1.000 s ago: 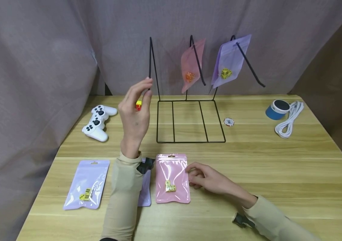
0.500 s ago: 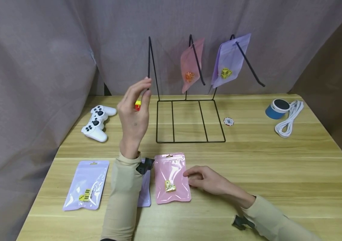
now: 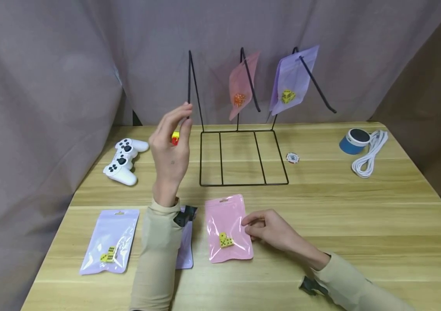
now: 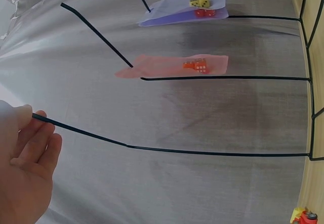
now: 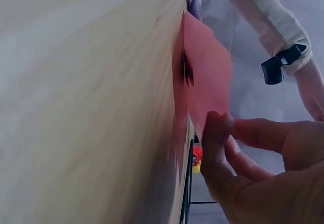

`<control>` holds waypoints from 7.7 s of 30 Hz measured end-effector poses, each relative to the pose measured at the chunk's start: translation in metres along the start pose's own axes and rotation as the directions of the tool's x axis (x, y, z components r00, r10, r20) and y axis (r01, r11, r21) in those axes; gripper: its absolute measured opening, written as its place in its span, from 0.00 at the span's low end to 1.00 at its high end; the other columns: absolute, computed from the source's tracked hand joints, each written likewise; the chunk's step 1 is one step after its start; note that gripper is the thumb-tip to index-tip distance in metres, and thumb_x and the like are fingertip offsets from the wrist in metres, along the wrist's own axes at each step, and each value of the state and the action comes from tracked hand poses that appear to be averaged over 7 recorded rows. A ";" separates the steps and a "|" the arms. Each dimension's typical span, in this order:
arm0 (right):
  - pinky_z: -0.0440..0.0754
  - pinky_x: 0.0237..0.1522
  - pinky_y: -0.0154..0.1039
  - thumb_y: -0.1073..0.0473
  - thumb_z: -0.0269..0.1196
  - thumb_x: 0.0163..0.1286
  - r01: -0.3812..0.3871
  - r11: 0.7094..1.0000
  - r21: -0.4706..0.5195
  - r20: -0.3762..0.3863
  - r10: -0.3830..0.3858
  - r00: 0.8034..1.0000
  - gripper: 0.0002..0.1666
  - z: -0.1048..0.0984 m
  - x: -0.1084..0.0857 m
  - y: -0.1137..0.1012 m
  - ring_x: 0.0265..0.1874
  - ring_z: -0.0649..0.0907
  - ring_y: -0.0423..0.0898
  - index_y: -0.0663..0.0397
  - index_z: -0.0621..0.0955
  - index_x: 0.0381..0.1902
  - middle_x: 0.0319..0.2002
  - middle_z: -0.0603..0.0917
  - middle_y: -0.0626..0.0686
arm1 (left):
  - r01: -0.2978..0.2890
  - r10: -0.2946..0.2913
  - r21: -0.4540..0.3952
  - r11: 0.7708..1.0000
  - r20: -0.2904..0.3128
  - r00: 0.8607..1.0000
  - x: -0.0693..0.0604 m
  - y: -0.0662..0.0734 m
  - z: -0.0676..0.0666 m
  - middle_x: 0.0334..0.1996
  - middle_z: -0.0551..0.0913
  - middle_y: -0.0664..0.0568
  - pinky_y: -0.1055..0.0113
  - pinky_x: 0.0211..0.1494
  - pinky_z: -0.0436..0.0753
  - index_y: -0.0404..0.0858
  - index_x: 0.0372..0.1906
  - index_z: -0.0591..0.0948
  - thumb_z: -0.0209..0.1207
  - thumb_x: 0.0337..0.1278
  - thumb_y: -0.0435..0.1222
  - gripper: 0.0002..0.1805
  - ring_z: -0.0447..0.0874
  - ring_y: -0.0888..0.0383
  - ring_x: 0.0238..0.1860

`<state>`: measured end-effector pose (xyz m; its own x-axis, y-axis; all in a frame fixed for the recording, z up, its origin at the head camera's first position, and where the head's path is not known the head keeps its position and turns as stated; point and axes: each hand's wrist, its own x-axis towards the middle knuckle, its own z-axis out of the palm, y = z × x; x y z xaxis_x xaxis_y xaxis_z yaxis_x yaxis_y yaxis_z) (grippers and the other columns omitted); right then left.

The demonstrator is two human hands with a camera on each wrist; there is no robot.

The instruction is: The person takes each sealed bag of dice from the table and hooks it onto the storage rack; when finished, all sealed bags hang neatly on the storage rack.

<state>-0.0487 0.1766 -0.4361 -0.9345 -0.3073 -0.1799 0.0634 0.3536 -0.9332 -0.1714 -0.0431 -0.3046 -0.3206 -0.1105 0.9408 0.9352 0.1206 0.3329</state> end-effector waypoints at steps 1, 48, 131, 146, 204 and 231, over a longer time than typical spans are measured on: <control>0.83 0.21 0.37 0.68 0.64 0.62 -0.003 1.000 0.002 -0.011 0.003 1.000 0.12 0.000 0.000 0.000 0.26 0.83 0.47 0.70 0.80 0.43 0.29 0.84 0.55 | 0.000 0.000 -0.001 1.000 -0.001 1.000 0.000 0.000 0.000 0.45 0.83 0.39 0.55 0.58 0.79 0.24 0.41 0.80 0.58 0.56 0.21 0.07 0.80 0.48 0.51; 0.86 0.39 0.36 0.75 0.65 0.57 0.196 0.978 0.070 -0.321 -0.164 0.933 0.11 -0.014 -0.005 -0.013 0.33 0.84 0.48 0.69 0.80 0.40 0.35 0.83 0.61 | 0.011 -0.011 -0.001 1.000 0.006 1.000 -0.001 0.000 0.000 0.45 0.83 0.39 0.54 0.58 0.78 0.24 0.41 0.80 0.58 0.55 0.20 0.08 0.80 0.48 0.51; 0.85 0.33 0.30 0.79 0.64 0.56 0.561 0.828 0.000 -0.606 -0.446 0.659 0.12 -0.052 -0.011 -0.081 0.30 0.80 0.45 0.75 0.79 0.39 0.34 0.81 0.56 | 0.009 -0.009 -0.007 1.000 0.000 1.000 -0.002 0.001 0.000 0.45 0.83 0.39 0.54 0.58 0.79 0.23 0.40 0.80 0.58 0.53 0.18 0.08 0.81 0.47 0.51; 0.84 0.33 0.28 0.77 0.66 0.56 0.585 0.810 -0.042 -0.631 -0.476 0.613 0.13 -0.061 0.000 -0.094 0.30 0.80 0.45 0.74 0.80 0.40 0.33 0.82 0.55 | 0.006 -0.006 0.005 1.000 0.008 1.000 -0.002 -0.001 -0.001 0.45 0.83 0.39 0.54 0.58 0.79 0.24 0.40 0.80 0.58 0.55 0.19 0.08 0.80 0.47 0.51; 0.81 0.30 0.26 0.75 0.66 0.56 0.555 0.829 0.070 -0.658 -0.379 0.650 0.11 -0.079 0.041 -0.105 0.28 0.78 0.42 0.64 0.83 0.39 0.32 0.81 0.53 | -0.003 0.003 0.034 0.999 0.011 1.000 -0.002 -0.002 -0.002 0.45 0.83 0.39 0.55 0.58 0.79 0.24 0.41 0.80 0.59 0.52 0.17 0.10 0.80 0.49 0.51; 0.81 0.31 0.26 0.73 0.66 0.57 0.480 0.877 -0.033 -0.701 -0.363 0.614 0.12 -0.095 0.079 -0.115 0.30 0.78 0.42 0.64 0.82 0.40 0.34 0.82 0.51 | -0.018 0.018 0.023 1.000 0.003 1.000 -0.002 -0.003 -0.001 0.44 0.83 0.39 0.55 0.57 0.80 0.25 0.40 0.80 0.59 0.54 0.18 0.09 0.81 0.47 0.50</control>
<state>-0.1635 0.1957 -0.3131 -0.8423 0.3024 0.4461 -0.4047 0.1917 -0.8941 -0.1731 -0.0443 -0.3070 -0.3039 -0.1052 0.9469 0.9372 0.1454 0.3169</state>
